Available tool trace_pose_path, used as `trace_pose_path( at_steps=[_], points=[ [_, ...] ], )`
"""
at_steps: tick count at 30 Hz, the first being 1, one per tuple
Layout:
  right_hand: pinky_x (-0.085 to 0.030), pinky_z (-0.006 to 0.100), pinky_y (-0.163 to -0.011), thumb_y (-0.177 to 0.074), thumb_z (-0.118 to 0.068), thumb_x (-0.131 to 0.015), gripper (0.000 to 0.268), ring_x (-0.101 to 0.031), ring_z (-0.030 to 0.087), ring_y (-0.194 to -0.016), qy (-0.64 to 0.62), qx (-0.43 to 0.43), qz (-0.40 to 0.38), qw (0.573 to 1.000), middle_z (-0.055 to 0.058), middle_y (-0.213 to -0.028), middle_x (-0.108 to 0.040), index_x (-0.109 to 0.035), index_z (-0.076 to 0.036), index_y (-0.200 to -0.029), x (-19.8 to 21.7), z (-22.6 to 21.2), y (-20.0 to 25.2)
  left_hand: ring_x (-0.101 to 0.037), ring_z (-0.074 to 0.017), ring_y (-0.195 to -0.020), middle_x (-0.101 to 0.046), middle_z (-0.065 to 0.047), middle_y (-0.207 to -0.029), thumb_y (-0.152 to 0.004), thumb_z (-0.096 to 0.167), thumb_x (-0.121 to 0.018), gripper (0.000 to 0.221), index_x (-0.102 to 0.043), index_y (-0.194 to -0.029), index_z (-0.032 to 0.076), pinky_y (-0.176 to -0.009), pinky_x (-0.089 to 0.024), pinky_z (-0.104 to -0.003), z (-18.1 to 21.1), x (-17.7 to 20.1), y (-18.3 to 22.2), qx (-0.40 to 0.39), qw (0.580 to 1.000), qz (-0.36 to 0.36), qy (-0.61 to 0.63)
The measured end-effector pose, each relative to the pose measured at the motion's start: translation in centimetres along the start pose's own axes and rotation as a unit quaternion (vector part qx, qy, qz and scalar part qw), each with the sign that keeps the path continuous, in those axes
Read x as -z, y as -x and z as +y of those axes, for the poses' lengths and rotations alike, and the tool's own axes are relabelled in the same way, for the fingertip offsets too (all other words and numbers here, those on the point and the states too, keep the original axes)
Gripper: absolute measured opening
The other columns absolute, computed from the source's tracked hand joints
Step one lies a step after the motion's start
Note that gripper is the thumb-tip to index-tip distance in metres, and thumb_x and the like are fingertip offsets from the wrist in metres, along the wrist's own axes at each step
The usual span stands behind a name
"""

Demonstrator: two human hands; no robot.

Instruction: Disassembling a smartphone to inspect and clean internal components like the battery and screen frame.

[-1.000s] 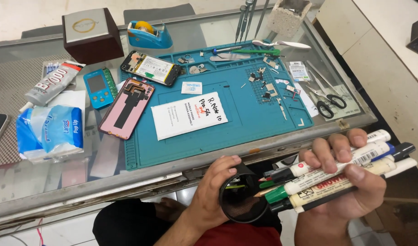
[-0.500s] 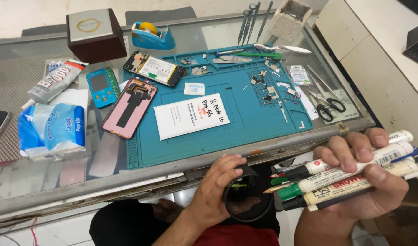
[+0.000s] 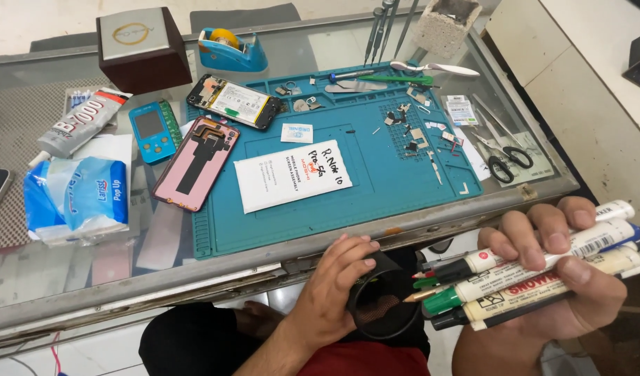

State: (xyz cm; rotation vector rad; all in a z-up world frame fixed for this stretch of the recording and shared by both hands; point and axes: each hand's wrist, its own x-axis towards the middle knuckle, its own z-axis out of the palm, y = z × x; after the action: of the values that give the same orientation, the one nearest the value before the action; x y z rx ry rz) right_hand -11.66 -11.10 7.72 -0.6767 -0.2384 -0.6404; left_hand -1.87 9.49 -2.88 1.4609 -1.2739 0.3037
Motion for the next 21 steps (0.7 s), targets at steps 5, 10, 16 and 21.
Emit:
trace_pose_path(
  at_steps=[5,10,16,21],
  points=[
    [-0.041,0.024,-0.085,-0.09,-0.01,-0.065,0.032,-0.056,0.009,-0.081,0.01,-0.009,-0.016,1.0,-0.004,-0.098,-0.067,-0.065,-0.013,-0.122,0.2,-0.8,-0.1,-0.058,-0.0436,-0.134,-0.056,-0.026,-0.142,-0.1,0.022,-0.076,0.058,-0.038,-0.141,0.005,-0.12,-0.042,-0.064,0.1,0.1,-0.2,-0.005,1.0,0.003,-0.01],
    [-0.04,0.023,-0.085,-0.09,-0.012,-0.066,0.033,-0.055,0.007,-0.081,0.034,-0.015,-0.02,0.999,-0.006,-0.1,-0.066,-0.065,-0.015,-0.124,0.6,-1.7,0.1,-0.057,-0.0428,-0.135,-0.056,-0.025,-0.143,-0.098,0.023,-0.076,0.057,-0.041,-0.138,0.002,-0.121,-0.041,-0.063,0.2,0.1,-0.2,0.01,1.0,0.006,0.009],
    [-0.035,0.024,-0.081,-0.089,-0.011,-0.066,0.033,-0.052,0.006,-0.077,0.033,-0.029,-0.034,0.998,-0.006,-0.096,-0.063,-0.065,-0.015,-0.122,0.0,-1.5,0.2,-0.061,-0.0412,-0.13,-0.057,-0.024,-0.139,-0.092,0.031,-0.081,0.068,-0.039,-0.139,0.005,-0.12,-0.047,-0.06,0.2,0.1,-0.9,0.022,0.997,0.024,0.071],
    [-0.034,0.024,-0.077,-0.087,-0.009,-0.065,0.033,-0.051,0.007,-0.075,0.021,-0.027,-0.029,0.999,-0.005,-0.094,-0.062,-0.066,-0.014,-0.12,-0.8,-1.1,0.2,-0.061,-0.0403,-0.13,-0.058,-0.023,-0.138,-0.091,0.031,-0.082,0.067,-0.042,-0.137,0.004,-0.119,-0.048,-0.058,0.3,0.1,-1.0,0.031,0.995,0.027,0.087]
  ],
)
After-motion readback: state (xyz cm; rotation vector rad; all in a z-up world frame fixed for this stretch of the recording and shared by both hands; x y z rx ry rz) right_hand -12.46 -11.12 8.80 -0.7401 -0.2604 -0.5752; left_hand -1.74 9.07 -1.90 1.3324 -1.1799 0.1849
